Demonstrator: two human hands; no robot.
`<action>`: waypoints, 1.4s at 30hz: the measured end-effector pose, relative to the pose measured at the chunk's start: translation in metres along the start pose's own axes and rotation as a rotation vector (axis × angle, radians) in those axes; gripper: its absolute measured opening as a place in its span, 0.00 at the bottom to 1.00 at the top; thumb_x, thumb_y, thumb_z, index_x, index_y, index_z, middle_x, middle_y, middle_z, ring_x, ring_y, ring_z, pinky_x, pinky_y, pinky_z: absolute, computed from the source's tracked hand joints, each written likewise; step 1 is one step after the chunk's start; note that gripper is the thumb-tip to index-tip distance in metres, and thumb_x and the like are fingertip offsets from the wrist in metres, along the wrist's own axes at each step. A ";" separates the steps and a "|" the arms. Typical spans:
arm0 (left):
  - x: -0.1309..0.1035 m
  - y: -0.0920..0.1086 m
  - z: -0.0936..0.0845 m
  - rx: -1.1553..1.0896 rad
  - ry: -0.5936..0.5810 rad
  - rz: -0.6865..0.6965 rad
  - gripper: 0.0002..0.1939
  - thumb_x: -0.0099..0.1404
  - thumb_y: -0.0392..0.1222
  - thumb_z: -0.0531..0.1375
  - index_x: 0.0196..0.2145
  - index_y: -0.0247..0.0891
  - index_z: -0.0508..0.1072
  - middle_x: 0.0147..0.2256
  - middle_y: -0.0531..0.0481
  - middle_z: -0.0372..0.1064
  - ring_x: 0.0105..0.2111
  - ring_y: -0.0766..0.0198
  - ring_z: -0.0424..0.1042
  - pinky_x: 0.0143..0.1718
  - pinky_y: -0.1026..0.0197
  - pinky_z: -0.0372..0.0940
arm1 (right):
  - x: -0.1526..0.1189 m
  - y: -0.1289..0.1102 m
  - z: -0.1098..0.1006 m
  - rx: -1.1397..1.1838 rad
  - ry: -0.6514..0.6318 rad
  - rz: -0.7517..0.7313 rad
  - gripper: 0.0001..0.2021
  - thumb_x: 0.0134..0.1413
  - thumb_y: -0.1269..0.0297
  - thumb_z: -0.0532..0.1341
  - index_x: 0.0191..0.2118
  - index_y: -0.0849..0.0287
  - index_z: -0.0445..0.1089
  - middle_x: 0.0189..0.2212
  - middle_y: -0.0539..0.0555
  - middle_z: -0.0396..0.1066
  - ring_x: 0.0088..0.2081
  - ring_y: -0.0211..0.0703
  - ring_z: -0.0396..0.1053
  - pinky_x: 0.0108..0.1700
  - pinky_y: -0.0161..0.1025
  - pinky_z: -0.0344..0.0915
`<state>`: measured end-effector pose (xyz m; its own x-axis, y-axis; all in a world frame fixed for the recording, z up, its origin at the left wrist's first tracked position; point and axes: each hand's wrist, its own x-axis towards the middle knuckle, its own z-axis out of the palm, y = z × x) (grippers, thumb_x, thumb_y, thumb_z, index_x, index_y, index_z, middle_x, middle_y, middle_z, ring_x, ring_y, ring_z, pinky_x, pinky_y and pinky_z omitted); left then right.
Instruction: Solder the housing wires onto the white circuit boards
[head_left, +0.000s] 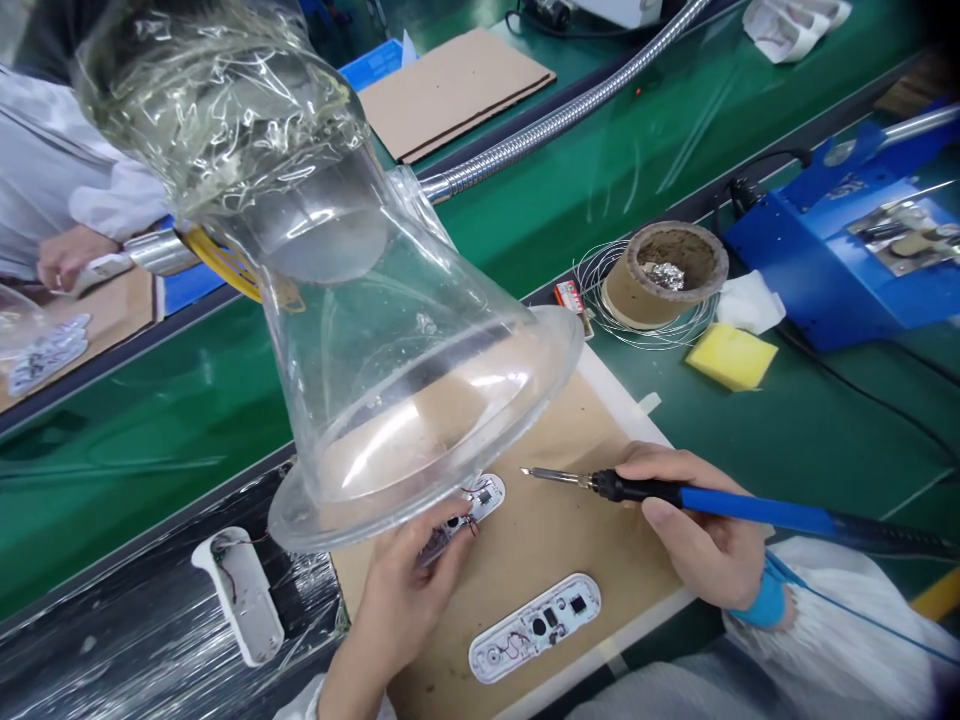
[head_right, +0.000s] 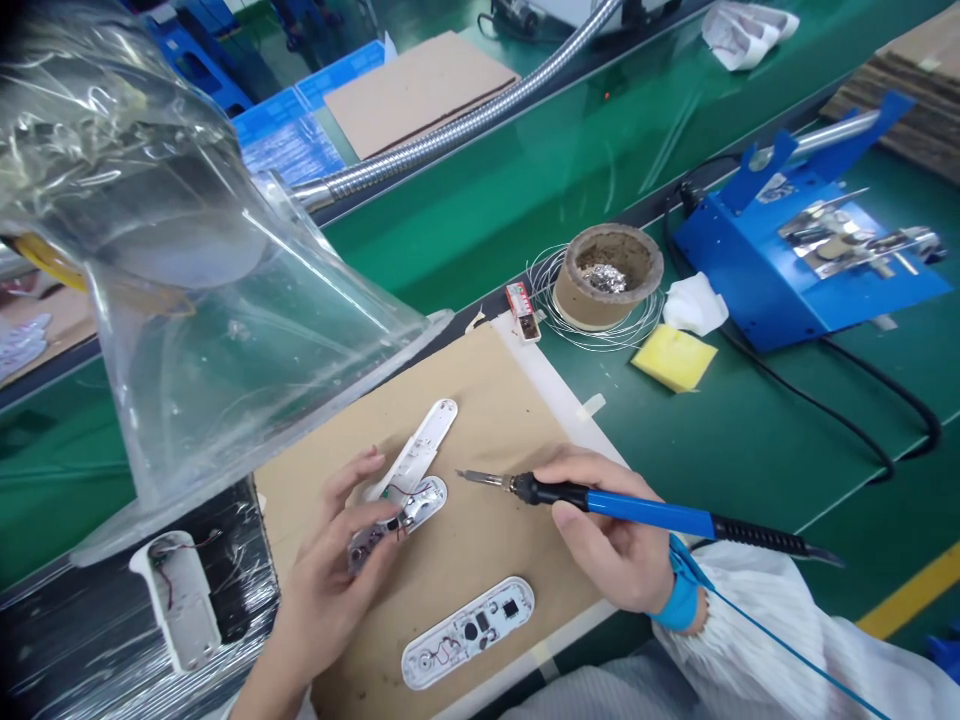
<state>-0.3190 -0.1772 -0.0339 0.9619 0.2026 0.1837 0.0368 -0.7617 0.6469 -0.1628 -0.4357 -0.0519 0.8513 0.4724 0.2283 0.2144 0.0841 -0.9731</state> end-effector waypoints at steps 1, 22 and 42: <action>0.001 -0.001 -0.001 -0.035 -0.003 -0.002 0.12 0.74 0.32 0.61 0.49 0.48 0.76 0.66 0.44 0.66 0.70 0.47 0.66 0.59 0.46 0.76 | 0.000 0.000 0.000 -0.001 0.001 0.006 0.09 0.70 0.65 0.63 0.49 0.50 0.81 0.35 0.56 0.80 0.34 0.46 0.78 0.34 0.38 0.77; 0.014 0.004 0.023 -0.131 -0.017 -0.285 0.09 0.73 0.42 0.62 0.35 0.44 0.82 0.64 0.44 0.69 0.67 0.45 0.68 0.66 0.39 0.67 | 0.002 0.002 0.011 -0.053 -0.023 0.055 0.12 0.63 0.73 0.65 0.47 0.51 0.80 0.36 0.53 0.83 0.33 0.41 0.81 0.34 0.31 0.78; 0.016 0.015 0.038 0.180 0.081 -0.117 0.09 0.75 0.34 0.58 0.35 0.41 0.70 0.59 0.37 0.64 0.63 0.45 0.69 0.59 0.35 0.70 | 0.011 -0.002 0.024 -0.078 -0.077 0.050 0.10 0.60 0.74 0.64 0.44 0.55 0.79 0.36 0.54 0.84 0.34 0.44 0.83 0.32 0.33 0.79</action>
<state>-0.2925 -0.2090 -0.0491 0.9237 0.3390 0.1787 0.2012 -0.8260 0.5265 -0.1654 -0.4091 -0.0484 0.8232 0.5407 0.1735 0.2118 -0.0089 -0.9773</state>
